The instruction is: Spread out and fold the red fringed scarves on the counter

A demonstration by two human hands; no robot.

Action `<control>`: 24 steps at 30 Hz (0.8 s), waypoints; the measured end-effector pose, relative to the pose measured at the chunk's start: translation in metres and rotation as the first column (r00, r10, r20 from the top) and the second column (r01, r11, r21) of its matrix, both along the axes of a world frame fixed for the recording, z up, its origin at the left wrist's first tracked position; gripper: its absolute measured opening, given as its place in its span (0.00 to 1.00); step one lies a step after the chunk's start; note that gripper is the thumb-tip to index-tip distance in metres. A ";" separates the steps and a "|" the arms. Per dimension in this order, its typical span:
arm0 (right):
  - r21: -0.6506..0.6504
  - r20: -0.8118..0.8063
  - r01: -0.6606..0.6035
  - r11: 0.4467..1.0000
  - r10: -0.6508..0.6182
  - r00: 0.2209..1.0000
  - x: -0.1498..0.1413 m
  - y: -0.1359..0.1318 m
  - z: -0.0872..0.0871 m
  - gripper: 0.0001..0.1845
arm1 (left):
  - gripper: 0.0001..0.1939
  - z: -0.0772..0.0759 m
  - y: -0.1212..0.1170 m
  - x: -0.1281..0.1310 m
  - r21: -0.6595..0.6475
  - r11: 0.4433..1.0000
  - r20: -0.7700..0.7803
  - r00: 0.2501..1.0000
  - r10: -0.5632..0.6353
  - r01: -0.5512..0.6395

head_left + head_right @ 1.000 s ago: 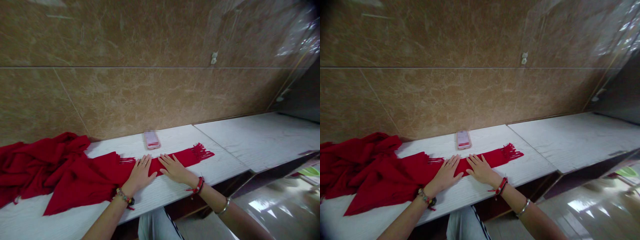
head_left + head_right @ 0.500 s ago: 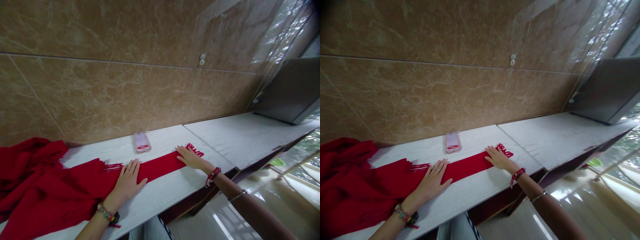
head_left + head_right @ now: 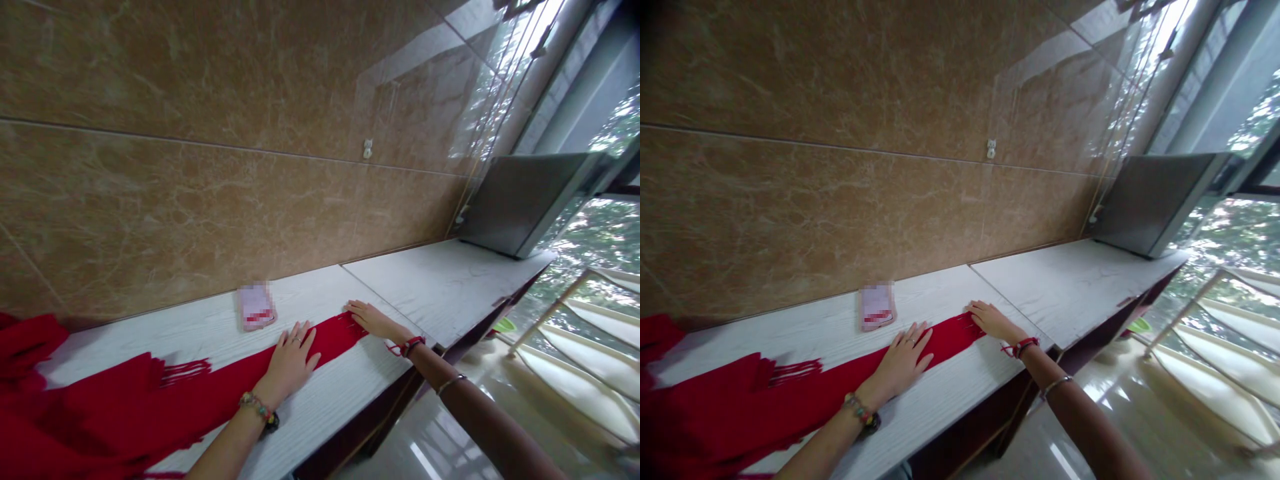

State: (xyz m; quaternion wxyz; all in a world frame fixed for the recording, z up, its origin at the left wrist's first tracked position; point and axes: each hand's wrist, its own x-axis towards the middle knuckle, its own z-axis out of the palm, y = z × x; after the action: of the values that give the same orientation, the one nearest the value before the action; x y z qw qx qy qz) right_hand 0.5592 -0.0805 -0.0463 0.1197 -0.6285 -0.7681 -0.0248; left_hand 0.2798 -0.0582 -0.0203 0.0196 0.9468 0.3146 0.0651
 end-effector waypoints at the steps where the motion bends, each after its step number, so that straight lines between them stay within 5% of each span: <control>1: 0.034 -0.008 0.045 0.998 -0.045 0.999 0.003 -0.004 0.001 0.20 | 0.26 -0.003 0.000 0.000 0.006 1.000 0.008 1.000 -0.004 0.004; 3: 0.124 -0.038 0.079 0.989 -0.075 0.996 0.003 -0.011 0.008 0.22 | 0.25 -0.006 0.002 -0.003 0.019 1.000 0.024 1.000 -0.007 0.007; 5: 0.178 -0.064 -0.026 0.984 0.038 0.997 -0.007 -0.017 0.019 0.23 | 0.25 -0.007 0.003 -0.004 0.027 1.000 0.033 0.999 -0.013 0.012; 8: 0.082 -0.043 -0.307 0.948 0.311 0.950 -0.030 -0.023 0.035 0.19 | 0.26 -0.008 0.004 -0.003 0.034 0.999 0.028 0.999 -0.015 0.014; 11: -0.031 0.071 -0.405 0.914 0.406 0.911 -0.036 -0.025 0.042 0.13 | 0.26 -0.006 0.003 -0.002 0.041 0.999 0.019 1.000 -0.006 0.005; 20: -0.118 0.346 -0.223 0.968 0.250 0.904 0.035 -0.038 0.045 0.10 | 0.27 -0.003 0.002 -0.002 0.009 1.000 0.006 1.000 0.006 -0.006; 24: -0.004 0.310 -0.187 0.982 0.179 0.934 0.025 -0.041 0.050 0.11 | 0.27 -0.004 0.002 -0.002 -0.004 1.000 0.016 1.000 0.015 -0.015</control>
State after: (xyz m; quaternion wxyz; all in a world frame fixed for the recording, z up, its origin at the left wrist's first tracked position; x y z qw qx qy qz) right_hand 0.5841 -0.1219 0.0041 0.0080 -0.5412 -0.8321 -0.1213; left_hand 0.2779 -0.0566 -0.0242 0.0233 0.9438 0.3218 0.0720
